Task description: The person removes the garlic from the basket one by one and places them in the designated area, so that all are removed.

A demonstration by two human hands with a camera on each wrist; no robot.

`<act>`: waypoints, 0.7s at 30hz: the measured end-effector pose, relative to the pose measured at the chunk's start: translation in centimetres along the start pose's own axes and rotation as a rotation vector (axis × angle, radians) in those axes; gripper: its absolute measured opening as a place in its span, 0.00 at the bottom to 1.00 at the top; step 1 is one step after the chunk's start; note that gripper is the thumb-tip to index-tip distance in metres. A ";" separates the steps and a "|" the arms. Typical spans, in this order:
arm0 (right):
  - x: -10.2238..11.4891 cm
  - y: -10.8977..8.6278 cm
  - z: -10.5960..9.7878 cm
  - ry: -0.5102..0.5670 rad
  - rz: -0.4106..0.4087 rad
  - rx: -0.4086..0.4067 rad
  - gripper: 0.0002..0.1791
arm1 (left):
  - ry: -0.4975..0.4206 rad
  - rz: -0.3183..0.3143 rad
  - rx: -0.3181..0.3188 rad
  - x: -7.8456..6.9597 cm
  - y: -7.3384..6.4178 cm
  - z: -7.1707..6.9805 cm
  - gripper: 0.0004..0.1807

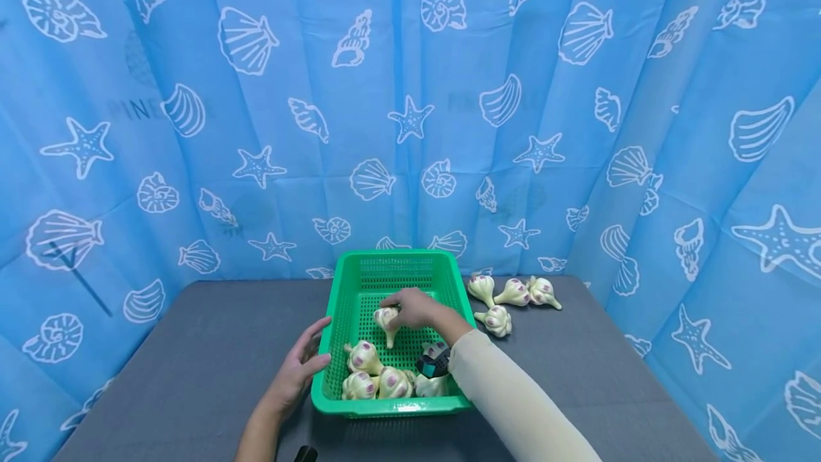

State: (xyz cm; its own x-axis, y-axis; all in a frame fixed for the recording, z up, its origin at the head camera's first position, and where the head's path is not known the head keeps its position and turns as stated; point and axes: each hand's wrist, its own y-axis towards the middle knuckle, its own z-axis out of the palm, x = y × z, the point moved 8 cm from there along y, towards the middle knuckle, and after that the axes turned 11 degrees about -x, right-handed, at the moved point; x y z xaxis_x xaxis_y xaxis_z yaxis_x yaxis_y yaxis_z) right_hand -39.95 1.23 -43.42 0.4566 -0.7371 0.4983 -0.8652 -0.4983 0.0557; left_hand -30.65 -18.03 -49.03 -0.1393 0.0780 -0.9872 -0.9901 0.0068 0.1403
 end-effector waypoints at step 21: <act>-0.1 -1.2 -5.2 0.051 -0.006 -0.166 0.29 | -0.030 0.007 0.022 0.2 0.1 0.2 0.35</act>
State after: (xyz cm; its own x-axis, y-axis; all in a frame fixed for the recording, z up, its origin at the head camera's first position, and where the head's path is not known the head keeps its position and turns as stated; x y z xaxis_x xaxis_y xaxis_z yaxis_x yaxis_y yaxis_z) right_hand -40.06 4.23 -39.02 0.4544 -0.7082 0.5404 -0.8867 -0.4175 0.1985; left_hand -30.74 -17.77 -49.20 -0.1454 0.1080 -0.9835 -0.9884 0.0279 0.1492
